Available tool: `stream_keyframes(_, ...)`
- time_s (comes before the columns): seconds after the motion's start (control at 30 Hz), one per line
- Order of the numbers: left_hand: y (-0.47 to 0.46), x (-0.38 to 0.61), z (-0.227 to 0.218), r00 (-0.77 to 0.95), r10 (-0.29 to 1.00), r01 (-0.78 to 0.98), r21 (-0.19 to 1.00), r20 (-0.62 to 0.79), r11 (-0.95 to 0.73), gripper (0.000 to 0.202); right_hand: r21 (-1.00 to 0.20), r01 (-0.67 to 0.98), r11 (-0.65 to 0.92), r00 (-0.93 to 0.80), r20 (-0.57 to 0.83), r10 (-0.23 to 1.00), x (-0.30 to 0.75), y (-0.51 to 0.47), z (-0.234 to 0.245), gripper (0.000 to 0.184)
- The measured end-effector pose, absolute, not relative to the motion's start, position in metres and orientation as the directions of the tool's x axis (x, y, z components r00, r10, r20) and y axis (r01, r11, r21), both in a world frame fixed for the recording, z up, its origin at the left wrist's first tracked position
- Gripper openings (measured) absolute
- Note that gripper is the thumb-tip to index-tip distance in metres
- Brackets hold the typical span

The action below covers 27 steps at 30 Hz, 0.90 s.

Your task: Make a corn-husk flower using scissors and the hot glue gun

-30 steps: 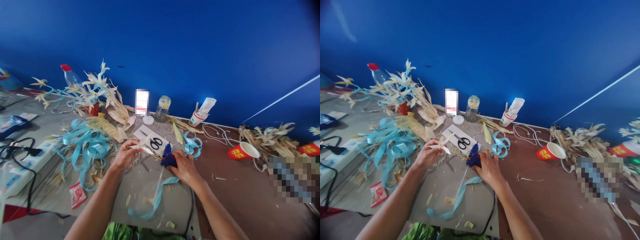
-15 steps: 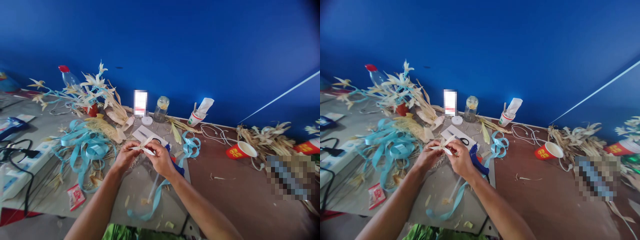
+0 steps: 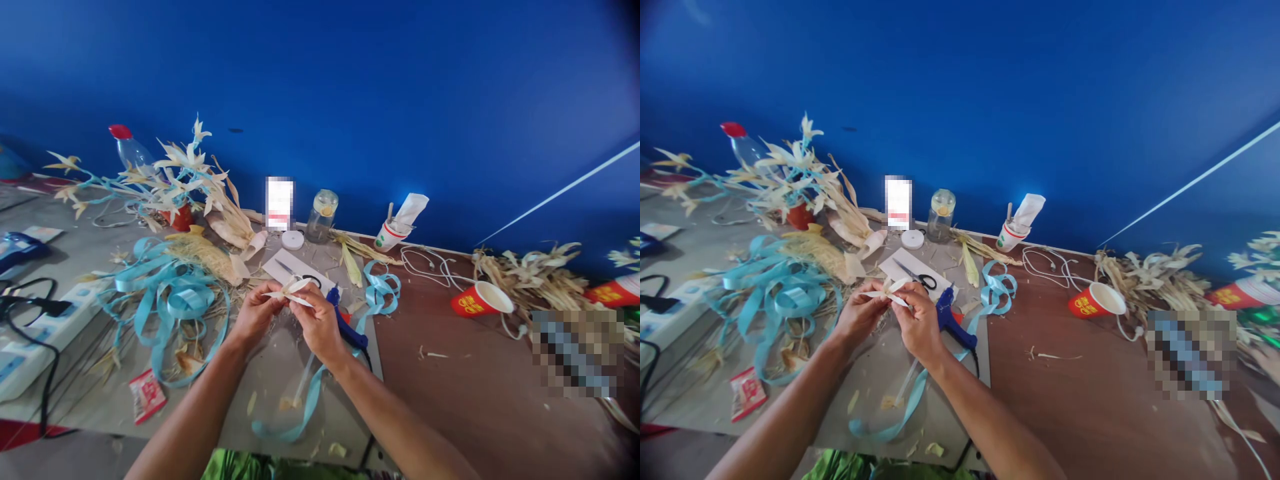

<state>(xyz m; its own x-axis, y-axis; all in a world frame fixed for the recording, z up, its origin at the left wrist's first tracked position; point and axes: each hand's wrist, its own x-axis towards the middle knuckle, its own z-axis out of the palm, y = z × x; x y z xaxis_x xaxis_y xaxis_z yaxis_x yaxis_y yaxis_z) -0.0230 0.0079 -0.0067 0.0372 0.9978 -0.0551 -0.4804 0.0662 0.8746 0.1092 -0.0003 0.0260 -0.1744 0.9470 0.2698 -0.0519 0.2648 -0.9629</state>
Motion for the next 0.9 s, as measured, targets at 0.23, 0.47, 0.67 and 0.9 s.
stream_keyframes(0.23,0.009,-0.023,-0.008,-0.004,0.998,-0.481,0.875,-0.058,0.049,0.018,-0.975,-0.182,0.129,-0.239,0.172,0.956,0.112,0.005,0.024,0.012)
stream_keyframes(0.47,0.01,-0.022,-0.008,-0.005,0.997,-0.502,0.862,-0.08,0.067,0.02,-0.883,-0.427,-0.195,-0.322,-0.053,0.945,0.128,0.016,0.036,0.025)
stream_keyframes(0.67,0.011,-0.023,-0.01,-0.007,0.995,-0.487,0.869,-0.102,0.085,0.021,-0.898,-0.407,-0.164,-0.344,-0.015,0.939,0.126,0.018,0.043,0.028)
stream_keyframes(0.9,0.012,-0.022,-0.012,-0.005,0.996,-0.498,0.864,-0.092,0.077,0.021,-0.772,-0.567,-0.287,-0.261,-0.162,0.952,0.124,0.022,0.035,0.041)
